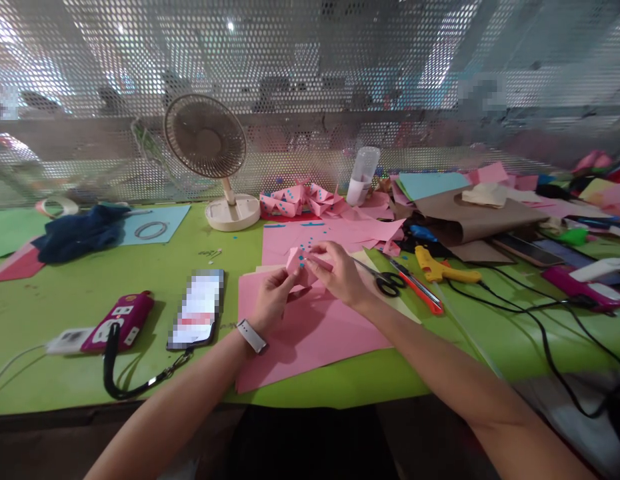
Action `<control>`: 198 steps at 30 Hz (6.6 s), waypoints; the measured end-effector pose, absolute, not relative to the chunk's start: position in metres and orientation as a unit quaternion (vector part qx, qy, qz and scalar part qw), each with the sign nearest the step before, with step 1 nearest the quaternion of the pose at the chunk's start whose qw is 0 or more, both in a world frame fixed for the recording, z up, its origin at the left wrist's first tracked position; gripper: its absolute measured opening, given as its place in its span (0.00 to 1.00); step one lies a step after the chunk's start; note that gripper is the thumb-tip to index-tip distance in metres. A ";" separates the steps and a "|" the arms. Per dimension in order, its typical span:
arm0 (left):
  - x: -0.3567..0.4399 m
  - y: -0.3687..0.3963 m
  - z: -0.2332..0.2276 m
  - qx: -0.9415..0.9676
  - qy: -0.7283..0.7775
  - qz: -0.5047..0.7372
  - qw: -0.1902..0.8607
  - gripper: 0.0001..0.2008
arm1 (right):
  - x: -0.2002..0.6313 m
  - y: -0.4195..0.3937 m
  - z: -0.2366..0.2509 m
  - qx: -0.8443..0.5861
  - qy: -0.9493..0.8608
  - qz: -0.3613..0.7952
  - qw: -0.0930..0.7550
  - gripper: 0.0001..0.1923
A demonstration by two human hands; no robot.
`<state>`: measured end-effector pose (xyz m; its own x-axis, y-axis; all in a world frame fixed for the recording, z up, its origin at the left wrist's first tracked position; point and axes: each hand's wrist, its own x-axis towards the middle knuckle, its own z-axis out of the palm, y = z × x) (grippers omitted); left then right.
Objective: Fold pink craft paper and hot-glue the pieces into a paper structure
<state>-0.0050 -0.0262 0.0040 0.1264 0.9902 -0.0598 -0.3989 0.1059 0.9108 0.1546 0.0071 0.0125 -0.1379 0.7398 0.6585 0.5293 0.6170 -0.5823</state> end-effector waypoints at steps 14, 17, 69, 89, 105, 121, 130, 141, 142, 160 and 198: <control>-0.002 -0.030 0.008 0.421 0.377 0.559 0.606 0.15 | 0.152 -0.008 0.022 -0.426 -0.766 0.085 0.474 0.06; -0.002 -0.030 0.008 0.435 0.378 0.560 0.595 0.15 | 0.152 -0.008 0.023 -0.425 -0.764 0.095 0.476 0.06; 0.003 -0.031 0.002 0.419 0.308 0.566 0.639 0.13 | 0.139 -0.012 0.023 -0.450 -0.638 0.286 0.556 0.09; 0.000 -0.029 0.000 0.417 0.338 0.568 0.624 0.15 | 0.137 -0.010 0.015 -0.453 -0.701 0.193 0.515 0.08; 0.000 -0.028 0.000 0.411 0.332 0.571 0.628 0.17 | 0.138 -0.007 0.014 -0.448 -0.684 0.229 0.528 0.09; 0.000 -0.028 0.001 0.431 0.342 0.575 0.606 0.16 | 0.136 -0.008 0.015 -0.445 -0.710 0.186 0.513 0.07; -0.001 -0.029 0.005 0.458 0.355 0.573 0.580 0.15 | 0.134 -0.011 0.013 -0.445 -0.719 0.158 0.510 0.06; -0.003 -0.027 0.005 0.456 0.388 0.573 0.559 0.16 | 0.144 -0.007 0.017 -0.461 -0.687 0.137 0.544 0.04; -0.003 -0.027 0.004 0.456 0.390 0.574 0.556 0.16 | 0.146 -0.006 0.018 -0.463 -0.691 0.108 0.544 0.04; -0.001 -0.026 0.005 0.428 0.391 0.594 0.558 0.18 | 0.150 0.002 0.012 -0.401 -0.760 0.119 0.497 0.11; -0.007 -0.019 -0.005 0.431 0.355 0.586 0.588 0.12 | 0.156 0.001 0.014 -0.397 -0.752 0.138 0.508 0.12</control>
